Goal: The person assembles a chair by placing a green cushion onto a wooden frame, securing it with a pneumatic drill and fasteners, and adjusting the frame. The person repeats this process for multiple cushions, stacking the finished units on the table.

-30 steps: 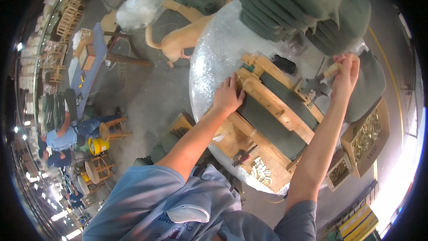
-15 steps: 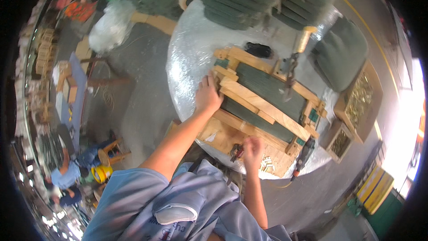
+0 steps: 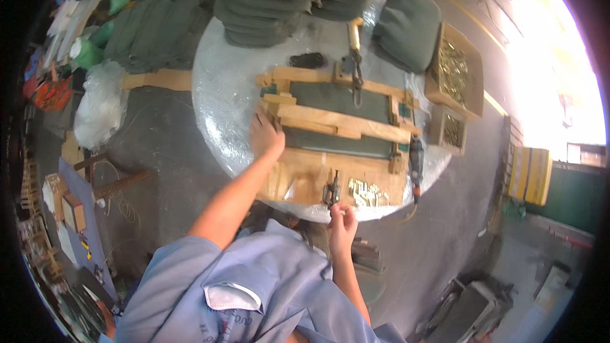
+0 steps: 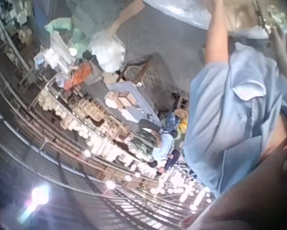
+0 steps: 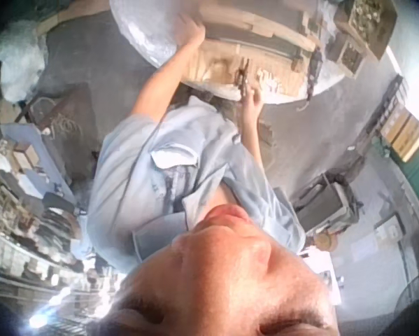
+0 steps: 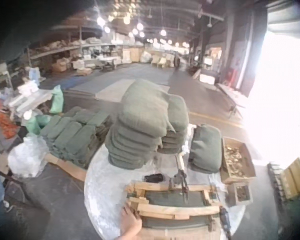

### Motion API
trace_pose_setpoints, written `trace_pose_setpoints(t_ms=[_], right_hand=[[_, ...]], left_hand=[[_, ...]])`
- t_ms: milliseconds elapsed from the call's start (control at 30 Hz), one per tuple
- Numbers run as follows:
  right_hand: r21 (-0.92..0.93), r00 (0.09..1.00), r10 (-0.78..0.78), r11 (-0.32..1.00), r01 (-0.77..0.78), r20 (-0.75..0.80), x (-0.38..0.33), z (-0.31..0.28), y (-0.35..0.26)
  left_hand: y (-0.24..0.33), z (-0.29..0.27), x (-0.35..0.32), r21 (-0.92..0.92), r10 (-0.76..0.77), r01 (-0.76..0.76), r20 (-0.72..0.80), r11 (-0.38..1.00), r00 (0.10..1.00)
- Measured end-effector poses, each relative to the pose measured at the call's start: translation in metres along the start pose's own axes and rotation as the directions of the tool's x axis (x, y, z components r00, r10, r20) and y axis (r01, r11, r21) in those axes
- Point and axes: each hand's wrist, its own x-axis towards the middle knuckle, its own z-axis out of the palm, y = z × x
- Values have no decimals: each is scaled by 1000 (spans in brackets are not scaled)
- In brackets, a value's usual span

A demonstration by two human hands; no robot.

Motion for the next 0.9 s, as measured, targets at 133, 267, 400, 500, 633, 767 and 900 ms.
trace_pose_setpoints(t_ms=[133,267,400,500,633,767,900], right_hand=[[-188,991,131,974,-122,35,-74,-61,64],[-91,942,172,974,-206,-288,-127,-117,148],[119,897,308,951,-284,-318,-115,-107,135],[31,941,174,985,-172,-289,-98,-69,108],[-251,977,48,963,-100,-207,-105,-51,87],[-356,959,2,928,-107,-284,-117,-59,110],[-436,949,7,887,-151,-314,-97,-71,112]], left_hand=[[-32,0,9,-463,-50,84,86,882,995],[34,-47,-1,-163,620,-633,-130,757,774],[82,-44,15,53,782,-811,234,583,578],[96,-48,32,28,749,-844,445,535,490],[63,-79,14,-102,829,-857,334,505,448],[-14,-144,-31,-313,709,-638,375,703,597],[-111,-175,-75,-376,440,-322,291,869,849]])
